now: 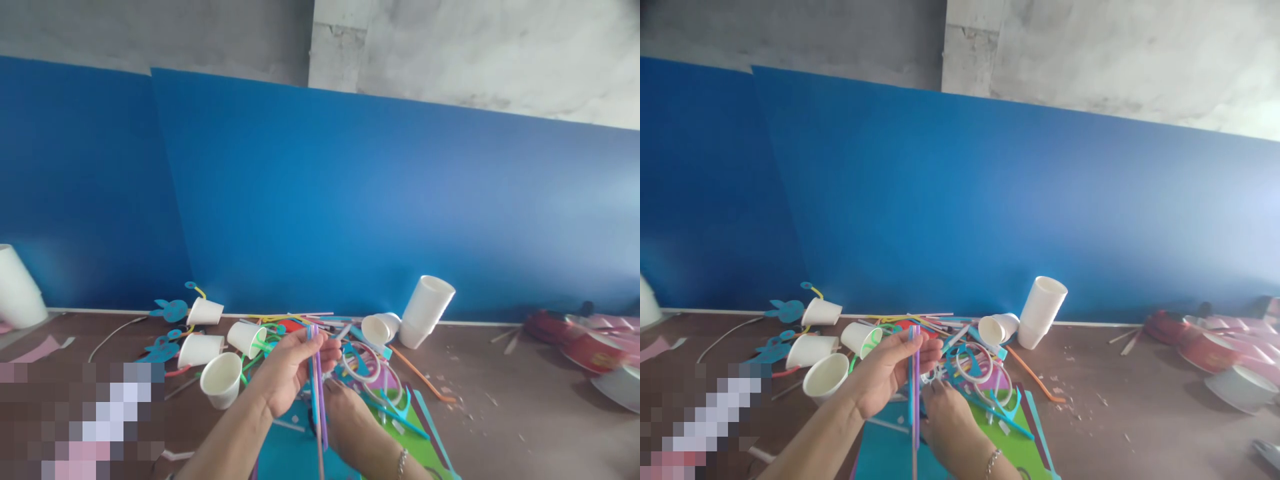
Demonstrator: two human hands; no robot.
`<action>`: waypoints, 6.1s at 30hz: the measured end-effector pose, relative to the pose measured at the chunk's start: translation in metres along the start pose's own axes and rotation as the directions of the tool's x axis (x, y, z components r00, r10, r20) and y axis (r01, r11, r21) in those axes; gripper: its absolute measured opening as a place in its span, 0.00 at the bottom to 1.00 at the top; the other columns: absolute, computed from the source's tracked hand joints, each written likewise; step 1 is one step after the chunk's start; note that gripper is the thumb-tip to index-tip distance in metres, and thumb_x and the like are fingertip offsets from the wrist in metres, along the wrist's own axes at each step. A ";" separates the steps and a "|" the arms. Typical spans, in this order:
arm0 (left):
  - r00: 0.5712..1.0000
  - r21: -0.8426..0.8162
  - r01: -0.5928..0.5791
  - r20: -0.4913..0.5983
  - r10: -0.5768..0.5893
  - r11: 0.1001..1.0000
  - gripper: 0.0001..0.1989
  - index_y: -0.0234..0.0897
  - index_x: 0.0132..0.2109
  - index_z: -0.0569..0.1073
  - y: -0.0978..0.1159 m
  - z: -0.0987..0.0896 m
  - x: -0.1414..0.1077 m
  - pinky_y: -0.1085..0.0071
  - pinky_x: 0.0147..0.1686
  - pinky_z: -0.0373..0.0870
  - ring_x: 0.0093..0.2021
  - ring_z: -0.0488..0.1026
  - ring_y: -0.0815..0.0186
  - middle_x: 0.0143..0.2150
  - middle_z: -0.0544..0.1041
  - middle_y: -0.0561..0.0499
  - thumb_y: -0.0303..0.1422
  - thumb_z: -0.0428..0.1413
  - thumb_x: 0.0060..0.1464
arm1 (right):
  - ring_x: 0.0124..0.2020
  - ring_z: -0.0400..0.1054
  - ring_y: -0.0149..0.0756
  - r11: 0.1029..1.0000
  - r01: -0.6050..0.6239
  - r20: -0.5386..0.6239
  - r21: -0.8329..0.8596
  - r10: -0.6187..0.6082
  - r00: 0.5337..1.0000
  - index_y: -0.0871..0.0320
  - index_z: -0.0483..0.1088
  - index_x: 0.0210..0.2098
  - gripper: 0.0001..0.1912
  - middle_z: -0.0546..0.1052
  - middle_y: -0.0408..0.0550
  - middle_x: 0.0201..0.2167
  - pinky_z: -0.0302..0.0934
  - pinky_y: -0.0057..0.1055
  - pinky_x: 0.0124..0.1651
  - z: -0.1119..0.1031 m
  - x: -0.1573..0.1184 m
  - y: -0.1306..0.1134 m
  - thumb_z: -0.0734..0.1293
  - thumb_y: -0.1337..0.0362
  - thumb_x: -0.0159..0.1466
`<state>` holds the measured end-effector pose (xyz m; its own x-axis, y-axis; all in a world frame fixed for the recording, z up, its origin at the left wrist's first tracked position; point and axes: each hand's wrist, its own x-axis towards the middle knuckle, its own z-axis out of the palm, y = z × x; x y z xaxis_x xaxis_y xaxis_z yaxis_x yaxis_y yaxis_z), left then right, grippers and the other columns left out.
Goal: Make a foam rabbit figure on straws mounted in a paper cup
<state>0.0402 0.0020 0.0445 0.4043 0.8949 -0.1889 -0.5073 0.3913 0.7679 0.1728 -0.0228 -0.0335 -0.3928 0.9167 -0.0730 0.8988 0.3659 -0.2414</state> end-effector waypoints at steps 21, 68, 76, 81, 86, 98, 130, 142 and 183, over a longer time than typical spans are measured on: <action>0.989 0.068 -0.097 -0.103 0.104 0.993 0.17 0.35 0.35 0.79 0.005 -0.008 0.006 0.73 0.37 0.65 0.38 0.73 0.66 0.33 0.78 0.50 0.40 0.69 0.37 | 0.24 0.67 0.33 0.754 0.065 -0.418 0.654 0.288 0.862 0.59 0.71 0.24 0.07 0.75 0.44 0.21 0.58 0.27 0.28 -0.083 0.018 -0.023 0.64 0.63 0.54; 0.668 0.635 -0.723 0.542 0.510 0.272 0.10 0.42 0.41 0.78 0.008 -0.018 0.002 0.69 0.47 0.65 0.46 0.70 0.64 0.43 0.72 0.48 0.26 0.54 0.56 | 0.20 0.61 0.25 -0.220 0.103 -0.068 0.970 0.163 0.984 0.61 0.73 0.25 0.10 0.70 0.40 0.19 0.54 0.23 0.24 -0.084 0.013 0.004 0.74 0.61 0.51; 0.926 0.243 -0.375 0.044 0.376 0.895 0.10 0.35 0.35 0.76 -0.011 -0.006 0.009 0.74 0.32 0.67 0.32 0.72 0.68 0.31 0.76 0.50 0.37 0.63 0.49 | 0.26 0.65 0.29 -0.079 0.153 -0.137 0.985 0.177 0.975 0.59 0.76 0.34 0.12 0.75 0.43 0.25 0.59 0.25 0.31 -0.089 0.007 0.004 0.73 0.59 0.53; 0.983 0.058 -0.165 0.095 0.159 0.985 0.14 0.32 0.34 0.75 -0.008 -0.004 0.008 0.76 0.31 0.66 0.29 0.70 0.71 0.28 0.75 0.50 0.39 0.64 0.48 | 0.30 0.67 0.32 0.052 0.178 -0.185 0.983 0.203 0.962 0.59 0.76 0.35 0.13 0.76 0.45 0.27 0.60 0.27 0.35 -0.090 0.005 0.003 0.73 0.57 0.54; 0.998 -0.051 -0.014 0.065 0.018 0.999 0.13 0.32 0.34 0.76 -0.007 -0.007 0.008 0.76 0.30 0.67 0.27 0.70 0.73 0.28 0.75 0.51 0.37 0.65 0.46 | 0.27 0.66 0.32 0.127 0.186 -0.207 0.974 0.182 0.961 0.59 0.76 0.35 0.15 0.76 0.45 0.27 0.59 0.28 0.32 -0.093 0.003 0.000 0.73 0.55 0.53; 0.990 0.206 -0.109 0.109 0.088 0.972 0.19 0.34 0.42 0.75 -0.012 -0.010 0.013 0.72 0.36 0.66 0.35 0.73 0.66 0.35 0.78 0.47 0.46 0.60 0.51 | 0.28 0.65 0.34 0.196 0.221 -0.271 0.955 0.289 0.918 0.59 0.73 0.33 0.15 0.75 0.45 0.26 0.59 0.29 0.31 -0.089 0.007 0.007 0.72 0.54 0.54; 0.744 0.907 -0.313 0.048 0.667 0.283 0.39 0.38 0.62 0.55 -0.025 -0.069 -0.029 0.56 0.58 0.59 0.61 0.62 0.48 0.60 0.64 0.37 0.35 0.62 0.45 | 0.27 0.64 0.33 0.360 0.521 -0.626 0.774 0.556 0.546 0.55 0.70 0.31 0.11 0.72 0.43 0.25 0.59 0.28 0.29 -0.106 -0.019 0.012 0.70 0.55 0.57; 0.825 0.497 -0.237 -0.351 0.443 0.835 0.34 0.34 0.51 0.64 -0.026 -0.082 0.020 0.66 0.38 0.72 0.44 0.74 0.56 0.46 0.74 0.42 0.44 0.65 0.39 | 0.15 0.60 0.30 0.604 -0.044 -0.182 0.796 0.308 0.934 0.57 0.69 0.24 0.06 0.68 0.39 0.14 0.53 0.27 0.19 -0.082 0.012 0.067 0.67 0.62 0.54; 0.867 0.327 -0.290 -0.308 0.391 0.900 0.32 0.44 0.57 0.58 -0.018 -0.074 0.011 0.71 0.30 0.70 0.32 0.75 0.65 0.41 0.75 0.50 0.44 0.60 0.47 | 0.31 0.66 0.31 0.385 0.175 -0.128 0.906 -0.146 0.981 0.52 0.51 0.65 0.34 0.72 0.43 0.31 0.63 0.29 0.35 -0.068 0.011 0.009 0.63 0.66 0.61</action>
<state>-0.0028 0.0212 -0.0170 -0.0820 0.9953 -0.0521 -0.3250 0.0227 0.9454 0.1899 0.0018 0.0288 -0.4913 0.8666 0.0870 0.1007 0.1558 -0.9826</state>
